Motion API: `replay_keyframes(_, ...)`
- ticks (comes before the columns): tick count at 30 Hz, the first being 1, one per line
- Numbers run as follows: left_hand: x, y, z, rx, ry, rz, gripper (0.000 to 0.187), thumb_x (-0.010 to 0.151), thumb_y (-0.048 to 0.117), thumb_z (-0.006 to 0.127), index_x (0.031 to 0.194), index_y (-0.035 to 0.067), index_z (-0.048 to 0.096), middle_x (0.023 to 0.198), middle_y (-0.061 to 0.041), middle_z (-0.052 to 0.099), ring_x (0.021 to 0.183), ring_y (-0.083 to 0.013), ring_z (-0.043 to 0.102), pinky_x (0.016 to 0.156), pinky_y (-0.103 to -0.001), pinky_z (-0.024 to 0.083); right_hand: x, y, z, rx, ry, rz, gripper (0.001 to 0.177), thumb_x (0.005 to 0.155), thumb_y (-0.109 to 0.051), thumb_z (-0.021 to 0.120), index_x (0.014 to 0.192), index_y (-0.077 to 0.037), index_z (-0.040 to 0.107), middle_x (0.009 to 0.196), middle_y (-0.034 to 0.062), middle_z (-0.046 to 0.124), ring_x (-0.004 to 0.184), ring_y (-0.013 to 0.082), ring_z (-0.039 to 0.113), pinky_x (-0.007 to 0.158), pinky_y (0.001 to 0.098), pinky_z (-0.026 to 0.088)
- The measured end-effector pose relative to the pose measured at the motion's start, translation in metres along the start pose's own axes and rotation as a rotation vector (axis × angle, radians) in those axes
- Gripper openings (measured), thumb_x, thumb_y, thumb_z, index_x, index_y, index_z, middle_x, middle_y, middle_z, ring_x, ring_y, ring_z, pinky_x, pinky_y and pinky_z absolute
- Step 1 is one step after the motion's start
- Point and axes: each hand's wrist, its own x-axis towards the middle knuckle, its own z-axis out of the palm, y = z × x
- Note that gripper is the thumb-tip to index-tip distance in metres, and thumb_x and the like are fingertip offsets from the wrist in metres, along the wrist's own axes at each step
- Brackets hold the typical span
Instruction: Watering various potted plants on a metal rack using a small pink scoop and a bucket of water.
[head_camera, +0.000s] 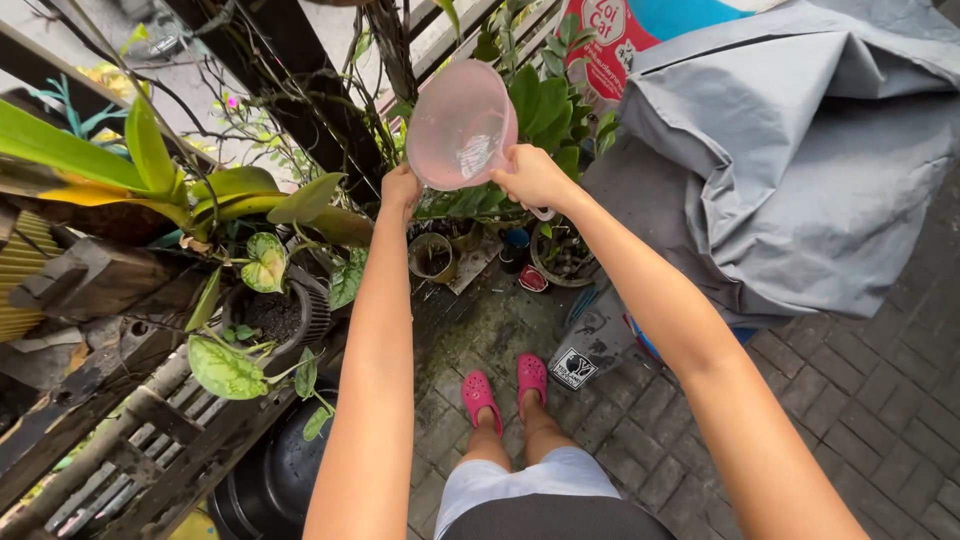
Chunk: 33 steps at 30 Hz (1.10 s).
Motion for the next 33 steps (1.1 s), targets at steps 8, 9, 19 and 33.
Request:
replay_keyframes(8,-0.009,0.003,-0.01,-0.129,0.106,-0.048,0.031,0.097,-0.003,0.047,0.117,-0.004,0.071,0.082,-0.004,0.07,0.056,-0.0074,0.053,0.048,-0.023,0.041,0.016,-0.004,0.008,-0.029,-0.058,-0.056,0.024,0.096,-0.021,0.064,0.096,0.003,0.064,0.064,0.0043,0.063,0.049,0.0122,0.059,0.046,0.0316,0.051)
replay_keyframes(9,-0.012,0.004,-0.01,-0.13,0.108,-0.042,0.031,0.096,-0.002,0.048,0.114,-0.004,0.072,0.081,-0.005,0.069,0.055,-0.0081,0.051,0.046,-0.024,0.039,0.017,-0.005,0.008,-0.043,-0.066,-0.062,0.025,0.096,-0.022,0.064,0.098,0.003,0.063,0.064,0.0054,0.063,0.049,0.0133,0.058,0.046,0.032,0.05)
replay_keyframes(19,-0.017,0.026,-0.002,-0.161,0.052,-0.083,0.027,0.097,0.003,0.055,0.12,-0.004,0.069,0.1,-0.01,0.075,0.073,-0.0128,0.069,0.057,-0.023,0.054,0.03,0.014,0.006,0.162,-0.118,0.018,0.021,0.096,-0.02,0.062,0.1,0.001,0.064,0.071,-0.0008,0.062,0.054,0.0068,0.059,0.046,0.0275,0.05)
replay_keyframes(33,0.019,0.073,0.085,-0.042,0.001,-0.231,0.05,0.105,0.012,0.042,0.154,0.018,0.045,0.149,-0.007,0.05,0.125,-0.0285,0.057,0.107,-0.049,0.044,0.06,0.038,-0.035,-0.054,0.205,0.018,0.027,0.094,-0.019,0.066,0.095,0.007,0.06,0.072,0.0126,0.069,0.059,0.0191,0.07,0.056,0.0354,0.055)
